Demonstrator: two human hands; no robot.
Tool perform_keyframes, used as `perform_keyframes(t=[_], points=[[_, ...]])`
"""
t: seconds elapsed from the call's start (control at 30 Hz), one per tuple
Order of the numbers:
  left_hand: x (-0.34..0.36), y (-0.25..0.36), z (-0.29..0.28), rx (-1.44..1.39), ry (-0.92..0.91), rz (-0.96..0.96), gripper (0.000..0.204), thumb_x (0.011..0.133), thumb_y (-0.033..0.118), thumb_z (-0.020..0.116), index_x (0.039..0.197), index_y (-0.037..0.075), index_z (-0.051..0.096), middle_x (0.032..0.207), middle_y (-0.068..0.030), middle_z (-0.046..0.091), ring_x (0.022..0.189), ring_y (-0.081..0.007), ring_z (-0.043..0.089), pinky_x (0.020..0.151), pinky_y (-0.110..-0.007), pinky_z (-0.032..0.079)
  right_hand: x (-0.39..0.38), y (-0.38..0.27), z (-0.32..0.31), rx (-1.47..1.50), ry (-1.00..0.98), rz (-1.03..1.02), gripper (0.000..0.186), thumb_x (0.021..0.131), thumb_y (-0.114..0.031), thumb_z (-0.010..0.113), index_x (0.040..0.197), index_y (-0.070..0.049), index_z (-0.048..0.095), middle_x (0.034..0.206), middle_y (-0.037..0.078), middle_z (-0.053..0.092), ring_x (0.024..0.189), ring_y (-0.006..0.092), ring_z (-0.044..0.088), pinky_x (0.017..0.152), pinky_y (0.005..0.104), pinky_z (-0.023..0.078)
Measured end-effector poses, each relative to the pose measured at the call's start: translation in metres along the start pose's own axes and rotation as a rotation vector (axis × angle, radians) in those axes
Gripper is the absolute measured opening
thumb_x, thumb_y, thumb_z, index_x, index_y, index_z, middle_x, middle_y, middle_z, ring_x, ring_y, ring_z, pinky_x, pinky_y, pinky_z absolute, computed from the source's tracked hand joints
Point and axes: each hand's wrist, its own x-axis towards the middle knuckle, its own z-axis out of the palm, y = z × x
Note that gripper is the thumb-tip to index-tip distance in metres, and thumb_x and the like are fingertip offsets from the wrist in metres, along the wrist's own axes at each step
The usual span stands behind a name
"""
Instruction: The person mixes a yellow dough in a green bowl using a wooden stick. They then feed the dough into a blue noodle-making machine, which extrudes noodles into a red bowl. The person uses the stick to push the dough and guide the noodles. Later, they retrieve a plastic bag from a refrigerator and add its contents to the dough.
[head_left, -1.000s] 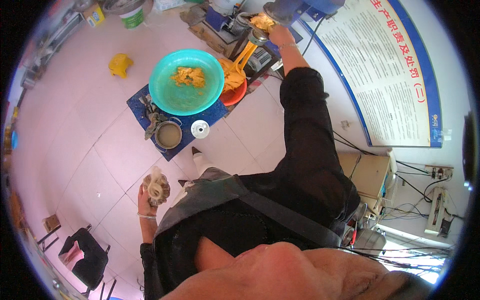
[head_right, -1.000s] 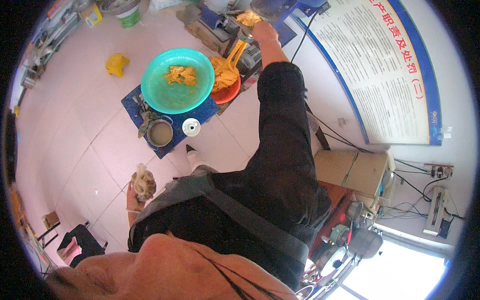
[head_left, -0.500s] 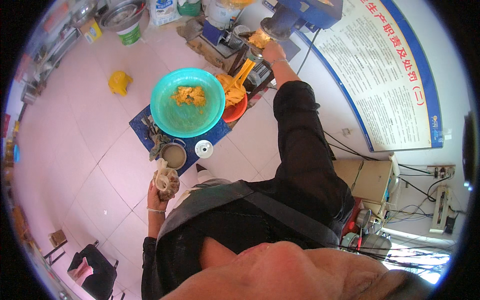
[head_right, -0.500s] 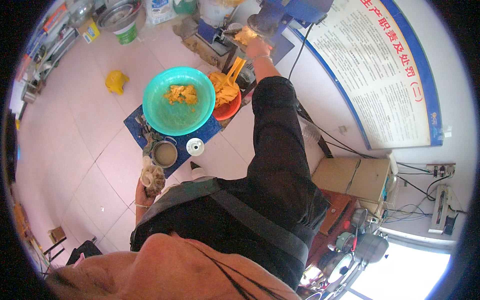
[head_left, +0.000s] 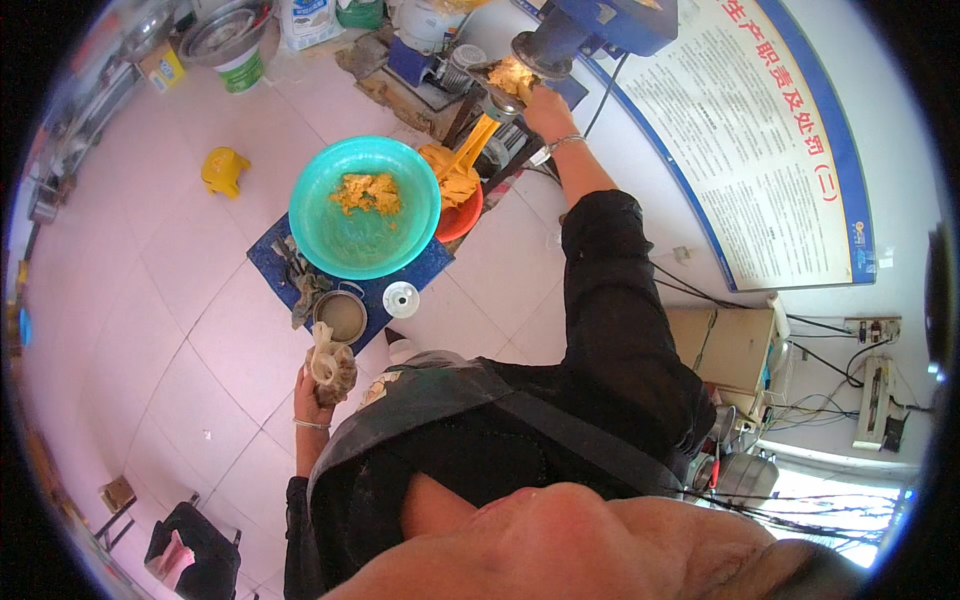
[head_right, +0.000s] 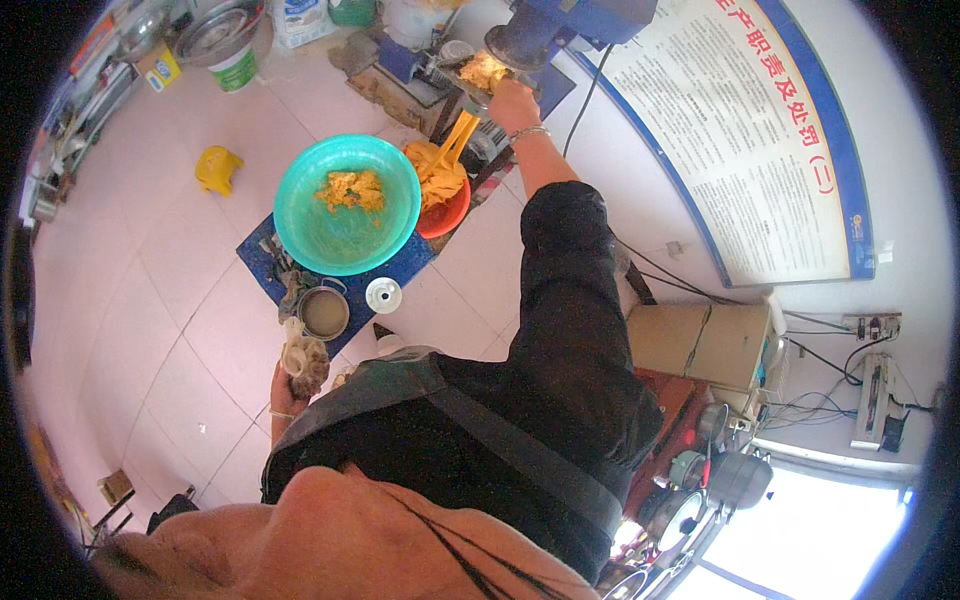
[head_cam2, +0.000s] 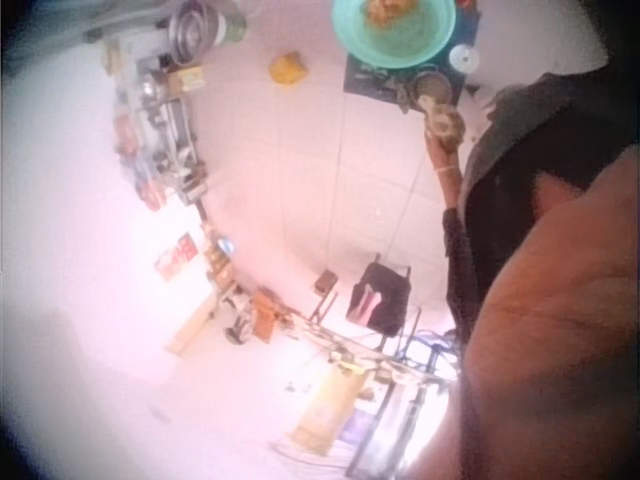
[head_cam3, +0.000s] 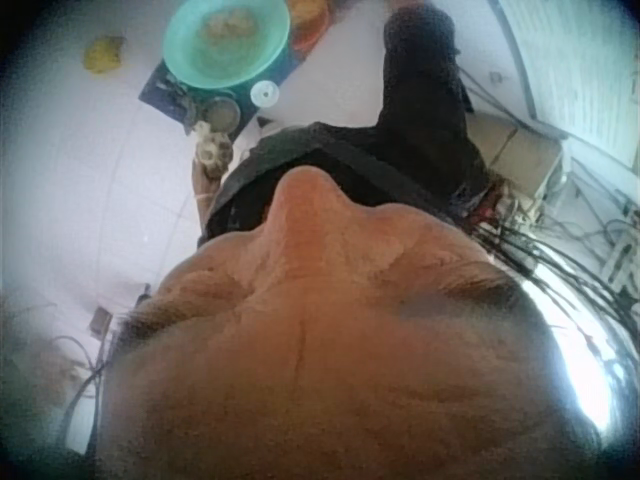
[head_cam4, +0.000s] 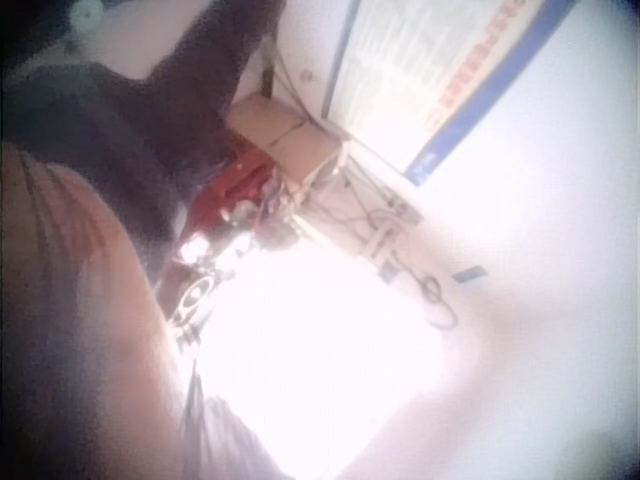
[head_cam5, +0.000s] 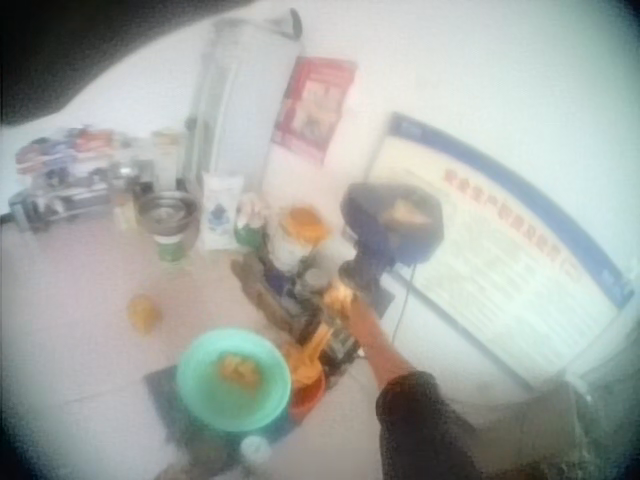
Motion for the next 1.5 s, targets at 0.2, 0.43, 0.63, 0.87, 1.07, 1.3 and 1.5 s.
perform_keyframes(t=[0.2, 0.43, 0.63, 0.87, 1.07, 1.3, 1.5], points=[[0.012, 0.003, 0.008, 0.023, -0.025, 0.011, 0.042, 0.092, 0.02, 0.053, 0.13, 0.004, 0.045, 0.117, -0.0154, 0.059, 0.097, -0.0301, 0.064, 0.068, -0.042, 0.058, -0.01, -0.009, -0.014, 0.047, 0.004, 0.134, 0.027, 0.083, -0.014, 0.055, 0.106, -0.001, 0.062, 0.112, 0.025, 0.063, 0.107, 0.0391, 0.06, 0.09, 0.0459, 0.049], [0.021, 0.005, -0.015, 0.101, -0.087, 0.035, 0.043, 0.096, 0.024, 0.049, 0.133, 0.005, 0.042, 0.124, -0.015, 0.057, 0.105, -0.03, 0.062, 0.076, -0.041, 0.059, -0.002, -0.015, -0.012, 0.029, 0.022, 0.114, 0.026, 0.083, -0.017, 0.055, 0.101, -0.001, 0.065, 0.108, 0.024, 0.064, 0.104, 0.0392, 0.062, 0.087, 0.0461, 0.051], [0.015, 0.012, 0.001, 0.0, -0.001, 0.005, 0.043, 0.087, 0.012, 0.054, 0.128, 0.004, 0.045, 0.11, -0.0167, 0.062, 0.084, -0.0315, 0.068, 0.047, -0.041, 0.058, 0.022, 0.022, -0.016, -0.137, -0.016, -0.062, 0.029, 0.083, -0.018, 0.053, 0.099, 0.001, 0.067, 0.105, 0.026, 0.065, 0.101, 0.0395, 0.063, 0.088, 0.0453, 0.051], [0.018, 0.014, 0.0, 0.072, -0.037, -0.007, 0.042, 0.09, 0.018, 0.055, 0.128, 0.004, 0.045, 0.111, -0.0162, 0.062, 0.087, -0.0308, 0.067, 0.051, -0.041, 0.058, 0.014, 0.007, 0.012, -0.013, 0.053, 0.082, 0.031, 0.083, -0.017, 0.052, 0.106, 0.0, 0.065, 0.112, 0.028, 0.062, 0.105, 0.0401, 0.061, 0.09, 0.0455, 0.05], [0.035, 0.017, 0.009, 0.058, -0.083, -0.036, 0.041, 0.091, 0.018, 0.055, 0.127, 0.003, 0.042, 0.113, -0.0188, 0.061, 0.089, -0.0329, 0.067, 0.051, -0.042, 0.058, 0.036, 0.008, 0.006, -0.03, 0.015, 0.125, 0.032, 0.084, -0.022, 0.054, 0.106, -0.002, 0.066, 0.112, 0.024, 0.063, 0.105, 0.0387, 0.062, 0.089, 0.0449, 0.05], [0.052, 0.039, 0.027, -0.085, -0.042, 0.1, 0.041, 0.094, 0.019, 0.051, 0.132, 0.006, 0.044, 0.117, -0.0124, 0.06, 0.1, -0.0278, 0.063, 0.068, -0.038, 0.059, -0.024, 0.001, -0.056, -0.236, 0.102, -0.462, 0.033, 0.085, -0.015, 0.054, 0.117, -0.007, 0.061, 0.096, 0.023, 0.065, 0.091, 0.0402, 0.063, 0.077, 0.0489, 0.05], [0.07, 0.115, 0.037, -0.168, -0.326, 0.24, 0.041, 0.096, 0.023, 0.051, 0.131, 0.002, 0.048, 0.124, -0.0127, 0.058, 0.105, -0.025, 0.062, 0.085, -0.039, 0.054, -0.222, -0.145, -0.05, 1.302, -0.185, 0.01, 0.015, 0.083, -0.003, 0.06, 0.097, 0.0, 0.056, 0.072, 0.001, 0.053, 0.06, 0.0098, 0.05, 0.056, 0.0234, 0.046]])
